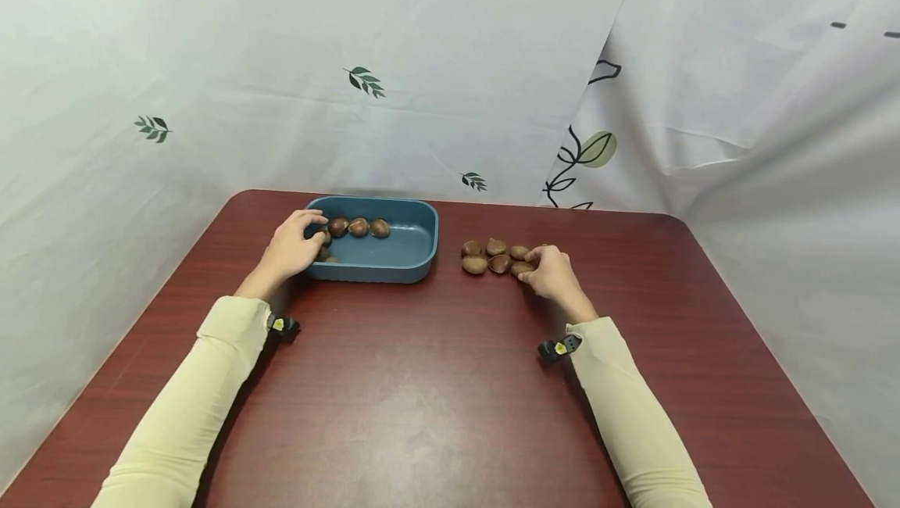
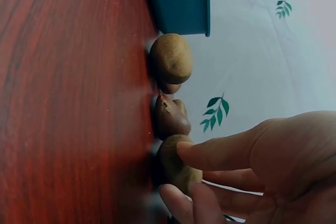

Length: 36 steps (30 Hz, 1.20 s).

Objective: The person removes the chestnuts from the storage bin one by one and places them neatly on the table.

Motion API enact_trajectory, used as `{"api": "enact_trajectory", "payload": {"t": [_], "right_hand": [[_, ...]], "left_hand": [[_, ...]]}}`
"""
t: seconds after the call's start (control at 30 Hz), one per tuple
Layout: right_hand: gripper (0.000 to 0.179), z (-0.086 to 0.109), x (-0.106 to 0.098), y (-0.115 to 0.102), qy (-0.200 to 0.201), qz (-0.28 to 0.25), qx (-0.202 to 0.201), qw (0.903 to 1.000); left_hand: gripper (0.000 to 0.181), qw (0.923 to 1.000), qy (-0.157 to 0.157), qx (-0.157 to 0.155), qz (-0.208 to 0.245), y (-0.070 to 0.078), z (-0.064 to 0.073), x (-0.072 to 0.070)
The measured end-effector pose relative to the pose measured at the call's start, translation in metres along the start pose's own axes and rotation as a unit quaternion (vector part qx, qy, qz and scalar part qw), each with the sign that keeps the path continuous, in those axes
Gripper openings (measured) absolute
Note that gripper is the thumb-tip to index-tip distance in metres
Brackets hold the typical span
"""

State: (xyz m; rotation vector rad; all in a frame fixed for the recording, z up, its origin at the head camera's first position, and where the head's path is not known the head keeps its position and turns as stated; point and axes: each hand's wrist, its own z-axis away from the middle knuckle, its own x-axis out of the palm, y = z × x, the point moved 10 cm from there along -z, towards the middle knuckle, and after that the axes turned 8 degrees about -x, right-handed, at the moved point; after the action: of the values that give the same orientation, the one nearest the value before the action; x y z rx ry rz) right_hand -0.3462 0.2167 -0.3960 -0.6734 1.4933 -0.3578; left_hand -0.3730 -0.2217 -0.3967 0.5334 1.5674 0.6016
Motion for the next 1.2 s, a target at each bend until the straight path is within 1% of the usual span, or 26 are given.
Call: {"api": "enact_trajectory", "payload": {"t": [0.33,0.43,0.53,0.67,0.8,0.9,1.07,1.2], "right_hand": [[0.038,0.001,-0.004,-0.004,-0.005,0.029,-0.014,0.9995],[0.038,0.001,-0.006,-0.005,0.001,0.036,-0.021,0.9991],[0.038,0.002,-0.011,-0.007,0.011,0.033,-0.029,0.999],[0.038,0.001,-0.017,-0.014,0.028,0.013,-0.032,0.999],[0.035,-0.001,-0.02,-0.03,0.054,-0.01,-0.049,0.9973],[0.034,-0.004,-0.016,-0.047,0.063,-0.034,-0.057,0.9958],[0.034,-0.01,0.001,-0.078,0.045,-0.075,-0.067,0.9939],[0.031,-0.014,0.017,-0.101,0.027,-0.081,-0.084,0.9928]], "left_hand": [[0.042,1.0,0.0,-0.001,0.0,0.002,0.0,-0.001],[0.042,1.0,-0.002,-0.001,-0.001,0.002,0.0,-0.001],[0.041,1.0,-0.003,0.0,0.0,0.002,0.0,-0.002],[0.041,1.0,-0.003,0.002,0.0,0.003,-0.001,-0.003],[0.04,1.0,-0.005,0.003,0.001,0.004,-0.002,-0.004],[0.041,1.0,-0.006,0.003,0.001,0.004,-0.001,-0.004],[0.04,1.0,-0.007,0.002,0.004,0.003,0.001,-0.003],[0.04,1.0,-0.007,0.001,0.005,0.003,0.003,-0.001]]}}
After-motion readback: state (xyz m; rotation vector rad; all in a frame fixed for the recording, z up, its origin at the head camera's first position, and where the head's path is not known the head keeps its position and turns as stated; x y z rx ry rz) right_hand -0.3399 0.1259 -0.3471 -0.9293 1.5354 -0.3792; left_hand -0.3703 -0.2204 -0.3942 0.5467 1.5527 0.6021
